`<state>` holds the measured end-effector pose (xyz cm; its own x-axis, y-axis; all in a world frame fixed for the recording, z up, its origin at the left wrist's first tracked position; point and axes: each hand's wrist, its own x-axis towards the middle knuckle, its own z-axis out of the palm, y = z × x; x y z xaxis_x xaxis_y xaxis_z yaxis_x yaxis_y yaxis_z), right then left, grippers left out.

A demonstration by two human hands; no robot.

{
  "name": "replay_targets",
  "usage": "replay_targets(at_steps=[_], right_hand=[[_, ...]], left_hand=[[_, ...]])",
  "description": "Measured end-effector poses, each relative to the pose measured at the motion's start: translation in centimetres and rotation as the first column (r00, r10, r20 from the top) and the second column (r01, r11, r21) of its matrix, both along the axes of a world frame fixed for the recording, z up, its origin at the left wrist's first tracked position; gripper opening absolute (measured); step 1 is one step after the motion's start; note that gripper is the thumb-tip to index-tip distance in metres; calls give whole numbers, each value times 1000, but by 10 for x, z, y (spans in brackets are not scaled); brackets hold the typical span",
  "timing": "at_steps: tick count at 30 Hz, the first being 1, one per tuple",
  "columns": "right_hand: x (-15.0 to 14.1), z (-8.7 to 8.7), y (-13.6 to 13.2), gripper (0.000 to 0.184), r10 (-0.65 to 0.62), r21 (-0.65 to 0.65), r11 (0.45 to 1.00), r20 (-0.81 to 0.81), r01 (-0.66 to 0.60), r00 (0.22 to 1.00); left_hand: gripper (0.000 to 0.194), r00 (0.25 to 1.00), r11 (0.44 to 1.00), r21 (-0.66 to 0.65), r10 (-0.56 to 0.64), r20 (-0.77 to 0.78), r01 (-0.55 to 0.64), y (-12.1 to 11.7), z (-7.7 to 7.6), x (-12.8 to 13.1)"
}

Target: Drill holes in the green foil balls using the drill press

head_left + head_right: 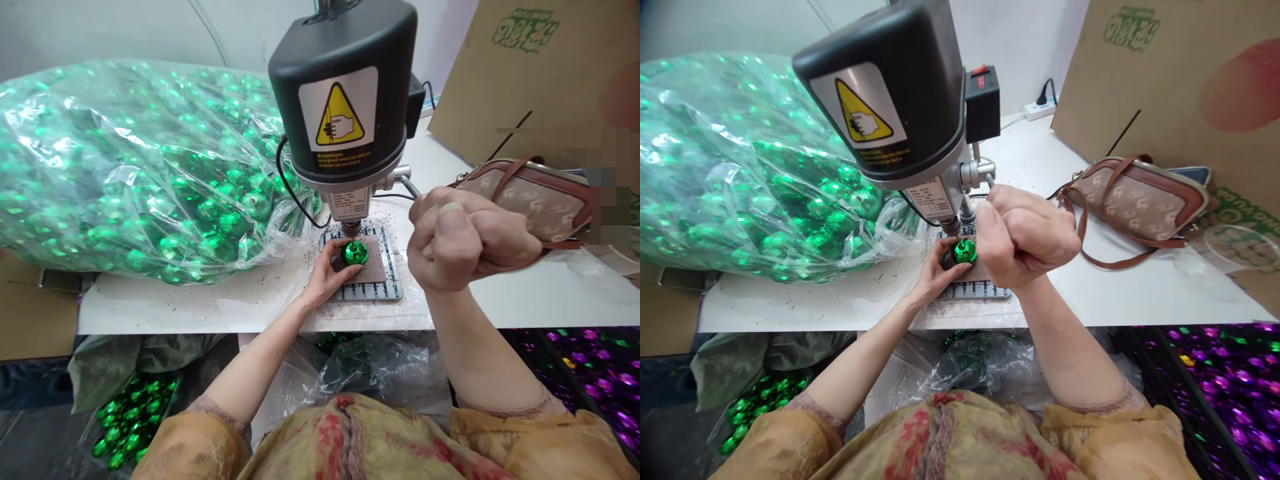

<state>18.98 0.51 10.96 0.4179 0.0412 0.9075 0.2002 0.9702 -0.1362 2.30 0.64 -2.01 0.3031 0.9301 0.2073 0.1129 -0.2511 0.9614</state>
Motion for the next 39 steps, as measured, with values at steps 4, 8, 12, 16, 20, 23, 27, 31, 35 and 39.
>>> replay_targets(at_steps=[4, 8, 12, 16, 20, 23, 27, 31, 35, 39], right_hand=[[4, -6, 2, 50, -16, 13, 1000, 45, 16, 999], [5, -15, 0, 48, -8, 25, 1000, 76, 6, 997], [0, -5, -5, 52, -9, -55, 998, 6, 10, 1000], [-5, 35, -3, 51, 58, -211, 974, -121, -82, 991], [-3, 62, 6, 51, 174, -187, 963, -110, -192, 979], [-3, 63, 6, 49, 164, -222, 957, -114, -186, 980], [-5, 60, 1, 48, 156, -222, 958, -127, -182, 979], [-5, 59, -2, 46, 134, -294, 941, -130, -168, 982], [-3, 57, 0, 47, 117, -272, 951, -125, -147, 985], [-2, 55, 3, 47, 122, -255, 955, -134, -154, 983]], left_hand=[[54, 1000, 1000, -10, -12, 22, 12, 0, 1, 1], [56, 1000, 1000, -6, -7, 3, 7, -1, 1, 0], [55, 1000, 1000, -13, 3, 26, -2, -1, 2, 3], [48, 994, 993, 70, 101, -34, -99, -8, 11, 8], [39, 951, 924, 352, 231, -207, -148, -36, 21, -1], [39, 917, 786, 593, 91, -388, 173, -76, 19, -24], [30, 604, 514, 560, 98, -791, 650, -133, 0, -63], [36, 419, 568, 378, 63, -906, 731, -154, -9, -84], [25, 597, 565, 556, 136, -791, 609, -116, 18, -79], [30, 497, 623, 610, 376, -782, 490, -43, 66, -62]])
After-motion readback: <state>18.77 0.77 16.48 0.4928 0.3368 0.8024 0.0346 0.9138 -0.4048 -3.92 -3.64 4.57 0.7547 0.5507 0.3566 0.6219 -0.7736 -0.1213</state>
